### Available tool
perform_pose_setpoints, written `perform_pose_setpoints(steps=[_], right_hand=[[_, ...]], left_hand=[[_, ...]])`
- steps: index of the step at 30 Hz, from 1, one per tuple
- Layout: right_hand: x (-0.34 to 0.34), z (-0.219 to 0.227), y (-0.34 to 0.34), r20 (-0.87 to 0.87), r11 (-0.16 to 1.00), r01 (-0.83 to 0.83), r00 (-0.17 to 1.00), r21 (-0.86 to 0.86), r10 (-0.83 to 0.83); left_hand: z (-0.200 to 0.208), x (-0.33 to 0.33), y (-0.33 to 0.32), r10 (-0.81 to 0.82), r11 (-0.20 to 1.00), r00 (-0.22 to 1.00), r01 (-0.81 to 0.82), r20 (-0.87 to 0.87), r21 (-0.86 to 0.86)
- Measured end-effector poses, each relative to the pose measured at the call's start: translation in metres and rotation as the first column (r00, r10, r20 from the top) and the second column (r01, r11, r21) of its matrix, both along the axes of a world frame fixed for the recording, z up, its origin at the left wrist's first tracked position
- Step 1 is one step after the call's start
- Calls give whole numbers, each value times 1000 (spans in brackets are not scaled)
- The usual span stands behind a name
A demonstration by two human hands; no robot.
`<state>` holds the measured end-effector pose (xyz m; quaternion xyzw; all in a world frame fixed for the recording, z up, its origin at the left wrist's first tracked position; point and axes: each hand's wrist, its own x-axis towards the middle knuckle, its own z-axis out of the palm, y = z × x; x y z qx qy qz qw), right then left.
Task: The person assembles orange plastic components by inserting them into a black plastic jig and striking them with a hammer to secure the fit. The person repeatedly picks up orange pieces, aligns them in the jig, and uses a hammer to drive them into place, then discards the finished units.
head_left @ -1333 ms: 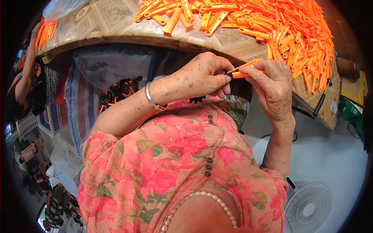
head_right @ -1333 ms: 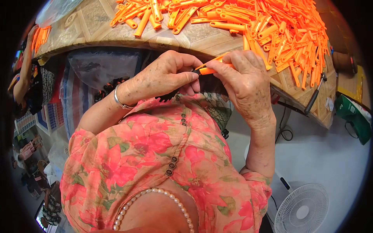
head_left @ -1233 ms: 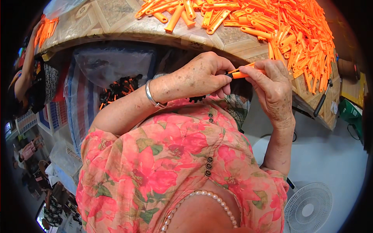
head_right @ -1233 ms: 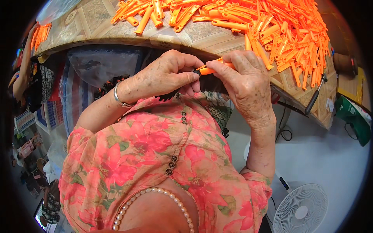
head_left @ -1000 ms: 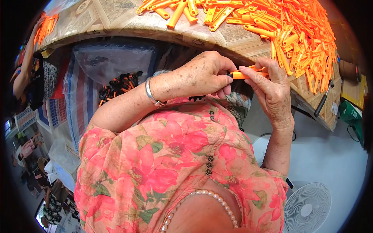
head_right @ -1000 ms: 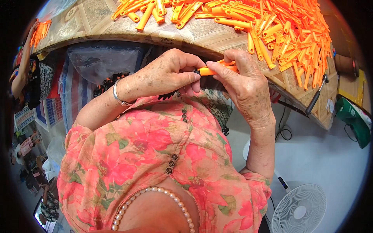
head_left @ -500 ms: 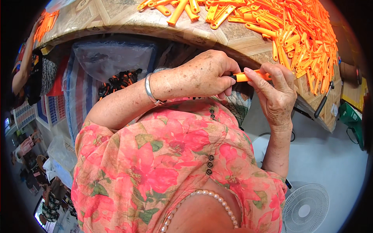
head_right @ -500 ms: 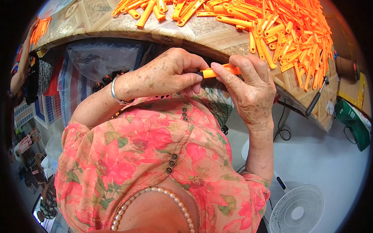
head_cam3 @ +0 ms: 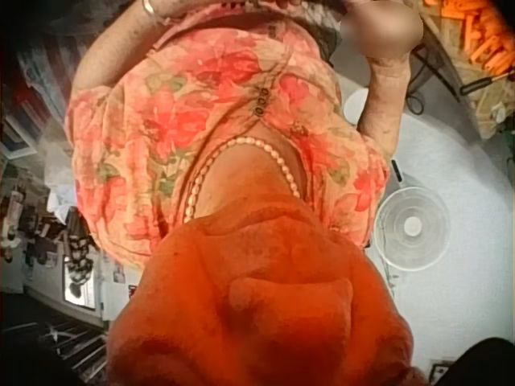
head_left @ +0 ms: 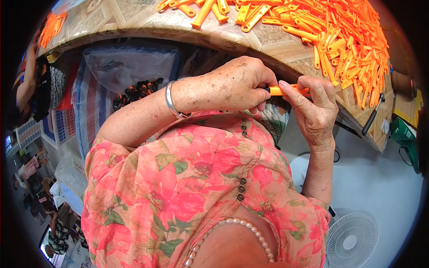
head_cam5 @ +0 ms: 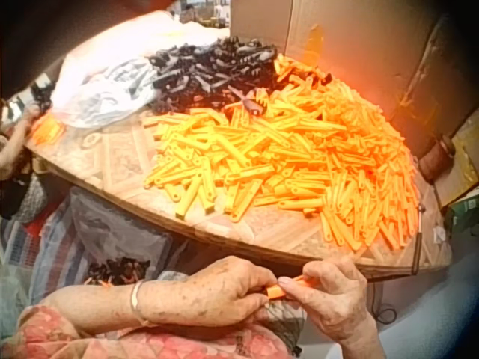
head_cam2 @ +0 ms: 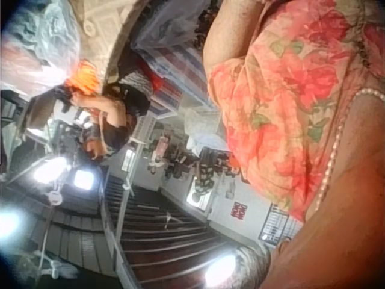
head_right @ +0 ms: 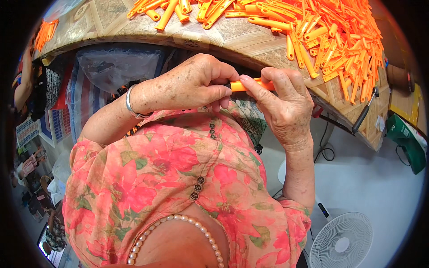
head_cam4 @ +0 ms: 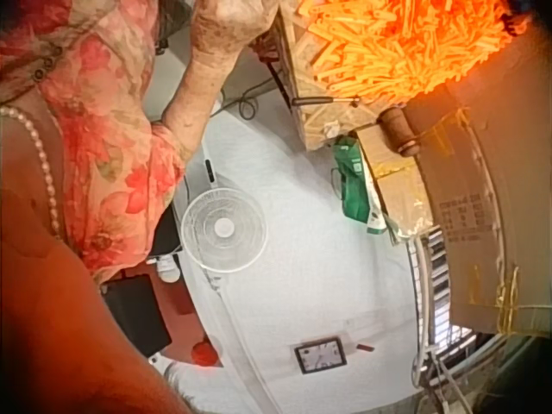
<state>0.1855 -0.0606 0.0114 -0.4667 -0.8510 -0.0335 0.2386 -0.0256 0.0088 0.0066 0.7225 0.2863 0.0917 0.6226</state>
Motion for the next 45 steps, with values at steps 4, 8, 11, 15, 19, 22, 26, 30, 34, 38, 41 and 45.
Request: perform_pose_setpoints(steps=[4,8,11,15,19,22,26,30,34,38,41,45], right_hand=[[-2,-3,-5,-14,999,34,999,-3,-34],[-7,0,-3,-64,999,21,998,-43,-24],[-8,8,1,-144,990,19,989,-139,-39],[-5,2,-1,-310,949,-12,946,-317,-91],[-4,4,2,-264,932,-61,964,-357,-38],[-4,2,1,-254,927,-74,967,-369,-24],[-7,4,1,-306,888,-77,949,-454,-74],[-8,4,-2,-368,783,-78,908,-617,-200],[-9,3,-2,-337,746,-61,914,-663,-225],[-12,2,-2,-242,822,6,955,-570,-174],[-17,-4,-5,-216,813,23,959,-582,-182],[-19,-14,-8,-249,860,10,955,-509,-159]], left_hand=[[-7,0,-1,-13,972,999,0,53,237],[-10,1,-5,26,853,1000,-23,2,522],[-9,0,-7,48,825,999,-47,12,563],[-7,-1,-4,17,839,999,6,-37,544],[-16,0,-6,-11,824,1000,25,-30,566],[-15,-1,-7,-25,825,999,41,-37,564],[-17,0,-9,-26,798,999,42,-35,601],[-21,0,-12,-21,756,999,38,-34,653],[-20,0,-15,-25,716,1000,30,-17,698],[-21,1,-16,-28,693,999,36,-23,720],[-28,1,-20,-14,688,1000,20,-15,725],[-32,0,-22,8,718,1000,-6,0,696]])
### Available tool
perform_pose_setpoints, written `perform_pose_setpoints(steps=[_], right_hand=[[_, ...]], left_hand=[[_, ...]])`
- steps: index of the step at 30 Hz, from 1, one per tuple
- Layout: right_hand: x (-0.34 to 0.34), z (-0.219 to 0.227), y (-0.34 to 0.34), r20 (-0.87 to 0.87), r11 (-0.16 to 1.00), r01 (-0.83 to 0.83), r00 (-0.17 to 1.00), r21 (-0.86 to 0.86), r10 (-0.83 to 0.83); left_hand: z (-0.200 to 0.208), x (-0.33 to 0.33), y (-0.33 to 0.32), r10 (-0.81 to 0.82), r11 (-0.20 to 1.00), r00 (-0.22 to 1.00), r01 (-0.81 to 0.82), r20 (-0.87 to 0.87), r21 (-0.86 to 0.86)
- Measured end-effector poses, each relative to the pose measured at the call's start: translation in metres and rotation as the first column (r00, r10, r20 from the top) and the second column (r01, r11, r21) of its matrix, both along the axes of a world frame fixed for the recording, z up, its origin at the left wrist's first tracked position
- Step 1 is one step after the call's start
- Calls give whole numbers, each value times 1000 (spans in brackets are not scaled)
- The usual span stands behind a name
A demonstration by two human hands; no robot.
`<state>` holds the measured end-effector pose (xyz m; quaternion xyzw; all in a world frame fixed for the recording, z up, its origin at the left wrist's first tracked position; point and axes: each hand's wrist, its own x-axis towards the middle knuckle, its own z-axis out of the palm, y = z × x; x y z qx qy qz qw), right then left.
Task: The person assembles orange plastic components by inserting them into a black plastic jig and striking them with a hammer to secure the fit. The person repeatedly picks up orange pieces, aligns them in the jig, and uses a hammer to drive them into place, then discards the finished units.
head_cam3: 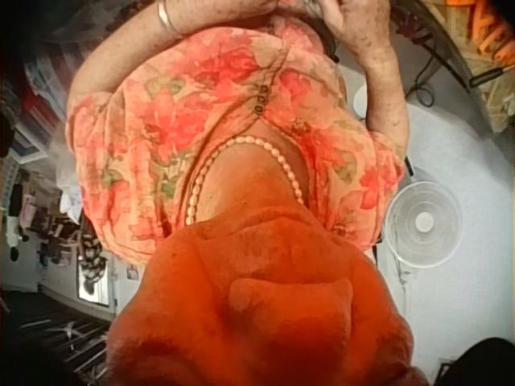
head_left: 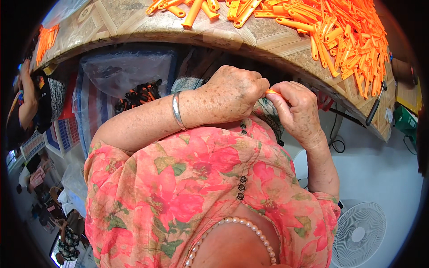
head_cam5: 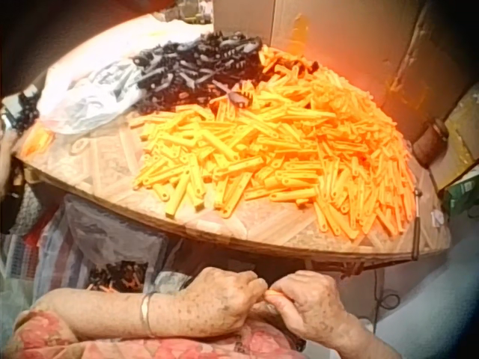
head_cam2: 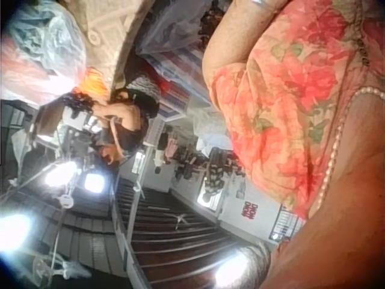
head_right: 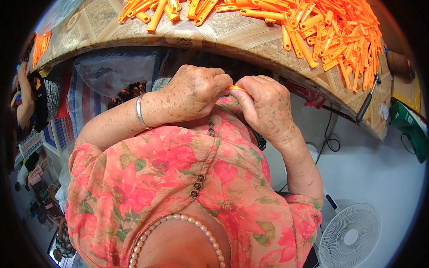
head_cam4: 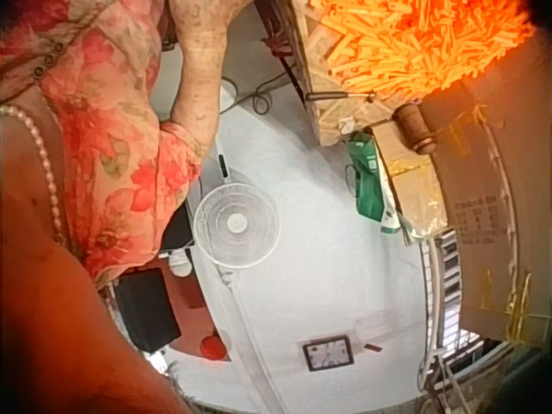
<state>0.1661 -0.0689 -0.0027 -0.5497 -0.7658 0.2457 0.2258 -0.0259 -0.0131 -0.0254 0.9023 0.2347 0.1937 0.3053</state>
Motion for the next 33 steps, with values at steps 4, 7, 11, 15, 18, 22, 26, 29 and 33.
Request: perform_pose_setpoints(steps=[4,7,11,15,18,22,26,29,33], right_hand=[[6,6,4,10,993,-93,996,77,93],[10,14,7,-32,970,-152,986,189,161],[12,23,12,-9,926,-135,989,353,148],[15,21,17,104,873,-149,988,464,113],[26,20,17,193,837,-90,981,539,-18],[81,28,11,154,706,257,873,660,-462],[186,14,-2,-80,382,626,581,679,-810],[259,0,-17,19,289,815,324,501,-946],[299,-23,-18,227,476,816,421,328,-878]], left_hand=[[13,-4,12,-89,982,996,84,-19,-167],[40,-14,40,-304,730,953,232,-1,-643],[36,-24,40,-40,20,982,187,186,-982],[21,-24,26,14,-218,966,255,258,-942],[16,-18,18,-19,-33,961,274,274,-961],[24,-15,8,277,132,955,70,105,-989],[10,-10,12,440,214,888,46,138,-976],[4,-5,14,427,259,892,38,149,-965],[11,-1,12,439,283,893,-36,96,-958]])
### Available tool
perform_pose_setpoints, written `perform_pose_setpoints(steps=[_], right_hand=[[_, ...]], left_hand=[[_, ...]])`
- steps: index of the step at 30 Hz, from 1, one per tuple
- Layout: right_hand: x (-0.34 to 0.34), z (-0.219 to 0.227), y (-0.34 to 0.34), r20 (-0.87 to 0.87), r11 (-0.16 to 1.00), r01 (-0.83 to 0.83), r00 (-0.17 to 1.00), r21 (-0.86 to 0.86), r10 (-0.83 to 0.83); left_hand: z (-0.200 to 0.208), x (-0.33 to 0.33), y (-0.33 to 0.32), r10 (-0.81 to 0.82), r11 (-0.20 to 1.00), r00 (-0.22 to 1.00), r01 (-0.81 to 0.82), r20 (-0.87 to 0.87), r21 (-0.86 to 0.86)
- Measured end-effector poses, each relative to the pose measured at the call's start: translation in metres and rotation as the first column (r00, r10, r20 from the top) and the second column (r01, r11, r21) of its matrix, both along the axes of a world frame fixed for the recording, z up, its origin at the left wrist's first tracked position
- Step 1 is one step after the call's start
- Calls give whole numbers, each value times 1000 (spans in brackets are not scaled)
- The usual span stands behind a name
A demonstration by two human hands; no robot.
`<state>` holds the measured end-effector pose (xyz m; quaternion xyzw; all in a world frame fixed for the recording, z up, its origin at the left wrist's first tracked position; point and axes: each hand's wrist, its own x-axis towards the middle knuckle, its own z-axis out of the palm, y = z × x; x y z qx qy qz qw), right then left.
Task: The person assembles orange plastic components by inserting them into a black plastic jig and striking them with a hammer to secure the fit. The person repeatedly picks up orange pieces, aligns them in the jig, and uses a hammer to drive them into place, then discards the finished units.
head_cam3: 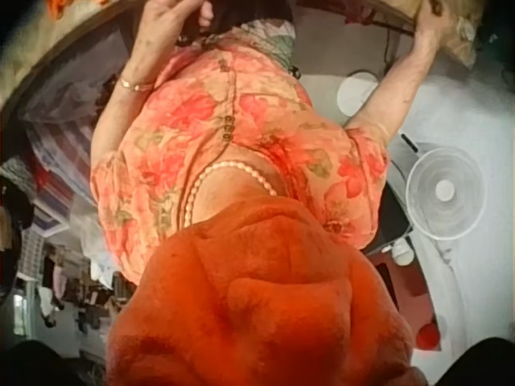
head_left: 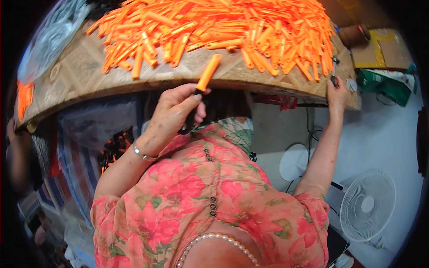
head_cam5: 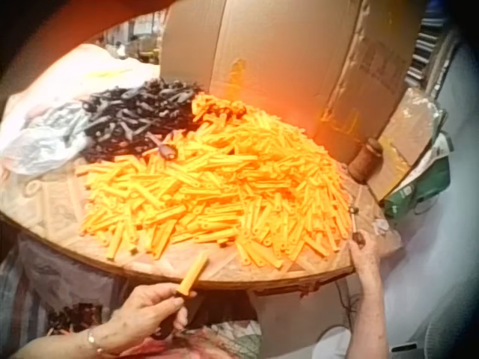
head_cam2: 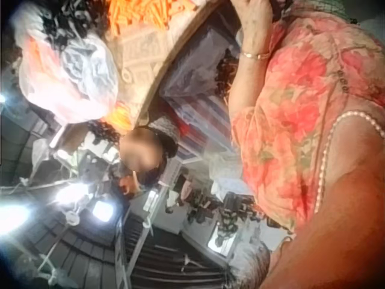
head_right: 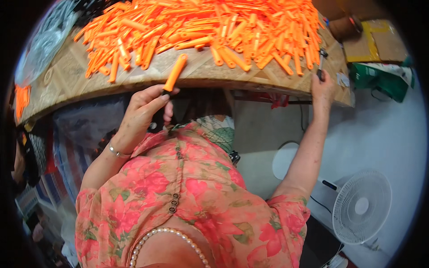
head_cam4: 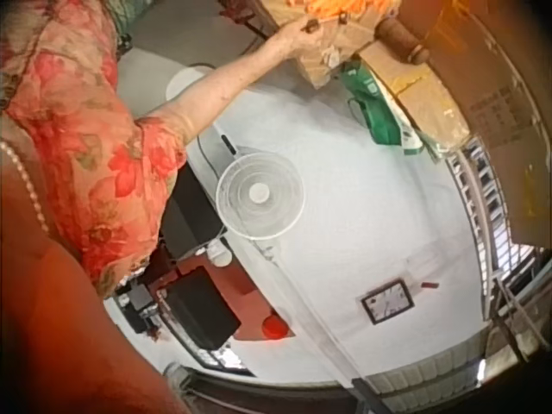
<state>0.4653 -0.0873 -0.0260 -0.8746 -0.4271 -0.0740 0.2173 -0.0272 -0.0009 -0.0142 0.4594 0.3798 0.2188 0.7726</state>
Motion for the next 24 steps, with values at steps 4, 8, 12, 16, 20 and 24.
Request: perform_pose_setpoints(steps=[4,8,12,16,20,24], right_hand=[[41,2,-17,-2,998,47,999,-47,-47],[-36,13,-9,-229,908,-115,948,403,222],[-193,45,-15,-421,873,-333,777,356,468],[-255,42,-13,-330,638,-730,556,246,763],[-263,39,-3,-389,540,-828,453,150,802],[-264,45,1,-263,529,-823,474,206,840]], left_hand=[[3,6,1,-4,1000,999,5,38,-23],[0,5,1,70,997,997,-69,41,-32],[5,11,1,139,981,990,-134,25,-144],[12,16,3,199,948,980,-189,14,-255],[15,17,2,237,924,971,-226,0,-308],[16,17,3,237,922,971,-228,-7,-313]])
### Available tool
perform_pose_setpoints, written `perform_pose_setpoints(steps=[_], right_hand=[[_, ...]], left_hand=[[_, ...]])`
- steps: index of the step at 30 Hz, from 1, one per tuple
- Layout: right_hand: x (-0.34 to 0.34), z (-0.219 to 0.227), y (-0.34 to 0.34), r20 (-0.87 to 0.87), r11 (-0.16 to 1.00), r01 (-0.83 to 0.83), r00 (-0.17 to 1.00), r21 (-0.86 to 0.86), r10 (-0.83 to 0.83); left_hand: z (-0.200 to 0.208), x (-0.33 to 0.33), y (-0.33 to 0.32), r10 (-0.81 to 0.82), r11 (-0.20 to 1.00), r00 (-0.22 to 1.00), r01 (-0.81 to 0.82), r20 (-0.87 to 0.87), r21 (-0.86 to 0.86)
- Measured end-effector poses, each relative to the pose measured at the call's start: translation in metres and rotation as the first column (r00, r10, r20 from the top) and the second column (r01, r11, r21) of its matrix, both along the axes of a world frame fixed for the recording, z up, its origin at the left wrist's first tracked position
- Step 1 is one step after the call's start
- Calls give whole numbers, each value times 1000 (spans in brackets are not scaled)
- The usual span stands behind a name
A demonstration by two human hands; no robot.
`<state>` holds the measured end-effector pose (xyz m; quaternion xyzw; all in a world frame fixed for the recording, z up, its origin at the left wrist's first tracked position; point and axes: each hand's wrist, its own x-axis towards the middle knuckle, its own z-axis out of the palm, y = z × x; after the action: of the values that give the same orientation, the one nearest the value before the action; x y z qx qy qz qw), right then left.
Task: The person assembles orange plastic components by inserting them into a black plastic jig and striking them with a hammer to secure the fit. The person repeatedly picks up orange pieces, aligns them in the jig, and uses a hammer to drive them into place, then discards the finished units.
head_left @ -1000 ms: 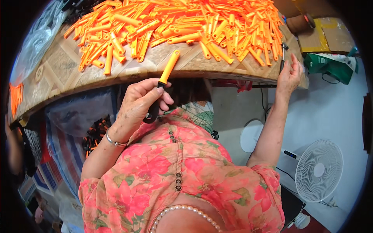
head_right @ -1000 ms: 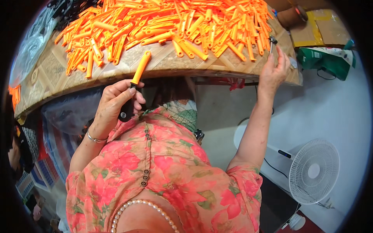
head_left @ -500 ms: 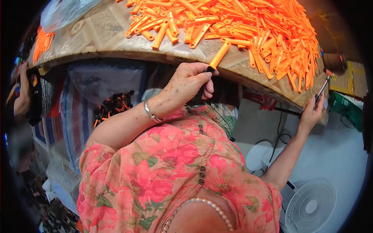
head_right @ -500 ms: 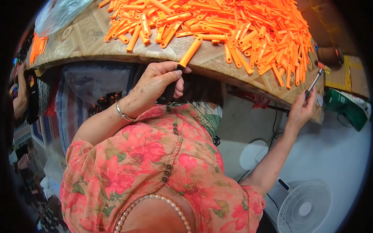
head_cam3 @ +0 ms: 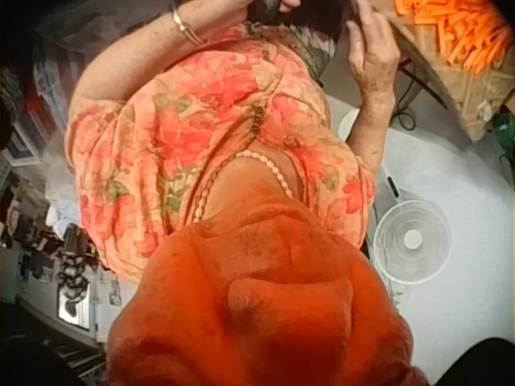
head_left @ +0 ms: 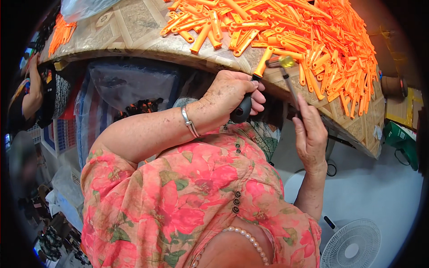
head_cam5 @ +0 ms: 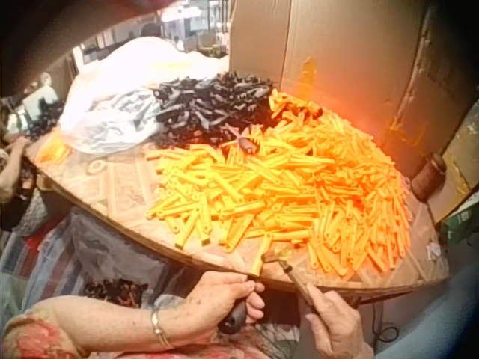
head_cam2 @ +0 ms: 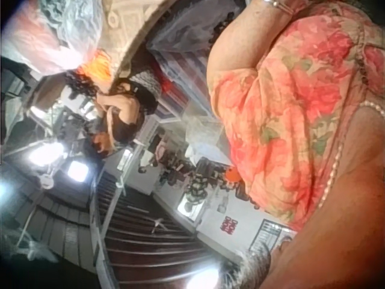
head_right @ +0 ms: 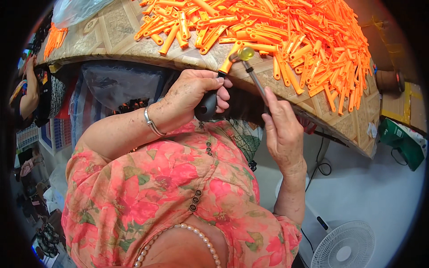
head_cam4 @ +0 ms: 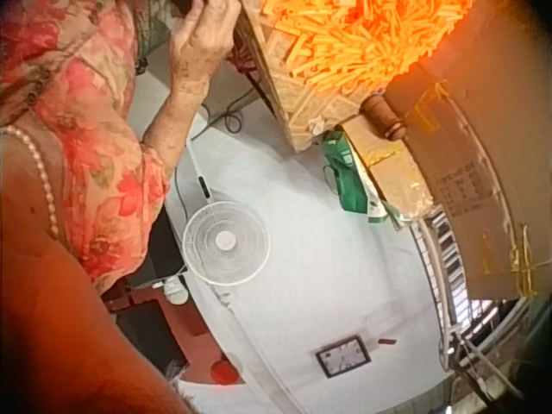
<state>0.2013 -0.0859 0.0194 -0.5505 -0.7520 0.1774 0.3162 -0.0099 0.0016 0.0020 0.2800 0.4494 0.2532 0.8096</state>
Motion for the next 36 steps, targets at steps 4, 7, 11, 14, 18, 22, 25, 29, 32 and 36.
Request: perform_pose_setpoints(steps=[4,7,11,14,18,22,25,29,32,36], right_hand=[[-8,4,2,58,982,-2,998,189,-9],[-9,-19,3,100,999,-10,995,31,7],[-11,-9,0,125,1000,0,992,1,0],[-11,-6,1,28,991,60,998,119,-64],[-9,-16,-1,73,994,69,995,83,-75],[-7,-15,0,68,999,30,997,34,-32],[-9,-8,-1,-9,995,38,999,92,-37],[-14,-8,-13,16,990,48,999,136,-51],[-16,-20,-14,79,999,19,997,42,-22],[-18,-15,-10,-41,999,18,999,43,-16]], left_hand=[[-1,1,0,11,1000,1000,-11,-5,20],[-2,0,1,8,1000,1000,-9,12,12],[-3,1,1,22,1000,1000,-22,7,16],[-3,2,0,26,999,1000,-26,-7,26],[-2,2,0,34,999,999,-34,2,26],[-4,3,0,36,999,999,-36,17,31],[-5,3,-1,38,999,999,-38,0,39],[-5,3,-1,40,998,999,-40,-7,42],[-5,4,0,23,998,1000,-22,-9,53],[-6,4,-1,42,998,999,-41,-5,54]])
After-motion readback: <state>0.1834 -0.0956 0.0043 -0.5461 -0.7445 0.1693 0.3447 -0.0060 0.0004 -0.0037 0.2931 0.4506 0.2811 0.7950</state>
